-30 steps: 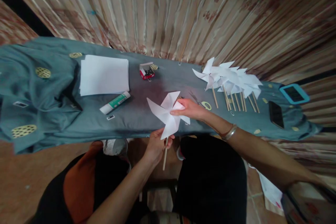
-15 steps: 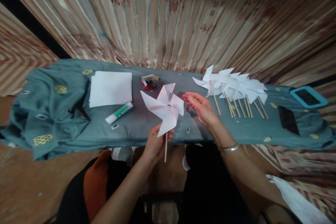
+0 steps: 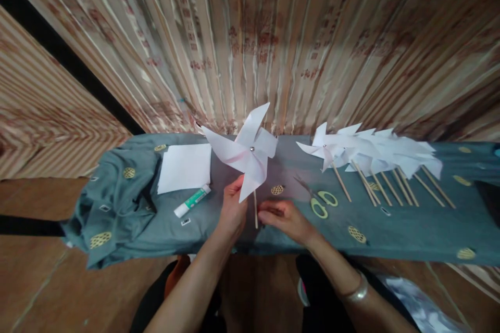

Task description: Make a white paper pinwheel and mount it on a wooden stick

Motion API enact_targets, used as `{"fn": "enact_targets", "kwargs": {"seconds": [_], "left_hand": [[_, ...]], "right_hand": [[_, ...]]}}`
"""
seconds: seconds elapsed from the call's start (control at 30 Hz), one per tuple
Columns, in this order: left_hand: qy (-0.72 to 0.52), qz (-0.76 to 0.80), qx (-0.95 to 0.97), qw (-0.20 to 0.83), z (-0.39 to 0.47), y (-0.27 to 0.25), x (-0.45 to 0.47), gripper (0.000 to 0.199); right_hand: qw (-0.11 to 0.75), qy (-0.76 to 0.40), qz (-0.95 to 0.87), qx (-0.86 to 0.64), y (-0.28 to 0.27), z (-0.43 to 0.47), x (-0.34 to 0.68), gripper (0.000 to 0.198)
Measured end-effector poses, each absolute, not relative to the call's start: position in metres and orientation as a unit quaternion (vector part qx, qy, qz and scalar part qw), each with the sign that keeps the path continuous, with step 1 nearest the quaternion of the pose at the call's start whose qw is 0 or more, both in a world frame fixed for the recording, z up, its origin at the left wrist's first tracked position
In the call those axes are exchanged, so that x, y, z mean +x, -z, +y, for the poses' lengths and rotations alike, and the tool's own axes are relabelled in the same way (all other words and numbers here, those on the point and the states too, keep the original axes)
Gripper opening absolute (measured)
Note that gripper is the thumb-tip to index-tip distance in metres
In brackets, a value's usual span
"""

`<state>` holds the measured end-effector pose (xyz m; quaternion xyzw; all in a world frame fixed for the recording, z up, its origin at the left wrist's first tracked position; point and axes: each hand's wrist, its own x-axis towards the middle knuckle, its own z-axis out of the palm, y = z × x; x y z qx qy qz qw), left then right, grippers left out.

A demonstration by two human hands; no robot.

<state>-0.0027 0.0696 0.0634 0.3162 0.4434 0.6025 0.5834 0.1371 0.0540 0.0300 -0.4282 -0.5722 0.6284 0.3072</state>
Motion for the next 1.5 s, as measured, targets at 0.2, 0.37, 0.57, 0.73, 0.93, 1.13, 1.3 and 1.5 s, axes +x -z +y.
{"fn": "enact_targets", "kwargs": {"seconds": [0.2,0.37,0.57,0.73,0.93,1.13,1.3,1.5], "left_hand": [[-0.593,0.453,0.320,0.584,0.069,-0.053,-0.003,0.017],[-0.592,0.444,0.333,0.585,0.070,-0.049,-0.008,0.014],[-0.568,0.468,0.309,0.603,0.066,-0.043,-0.010,0.020],[-0.570,0.481,0.282,0.604,0.068,-0.041,-0.007,0.025],[-0.563,0.490,0.298,0.596,0.071,-0.039,-0.007,0.027],[-0.536,0.495,0.355,0.585,0.071,-0.029,-0.006,0.024],[-0.495,0.499,0.427,0.569,0.068,-0.024,-0.001,0.015],[-0.477,0.485,0.449,0.579,0.066,-0.027,0.003,0.014]], "right_hand": [[0.314,-0.615,-0.584,-0.427,-0.012,0.045,0.112,0.022],[0.328,-0.581,-0.597,-0.446,-0.005,0.049,0.112,0.019],[0.348,-0.569,-0.598,-0.445,-0.008,0.057,0.118,0.020],[0.369,-0.574,-0.588,-0.435,-0.013,0.060,0.119,0.021],[0.406,-0.527,-0.588,-0.460,-0.032,0.077,0.152,0.028],[0.626,-0.367,-0.435,-0.532,-0.046,0.101,0.197,0.025],[0.662,-0.346,-0.437,-0.501,-0.049,0.105,0.201,0.033],[0.652,-0.319,-0.451,-0.520,-0.046,0.107,0.204,0.031]]}}
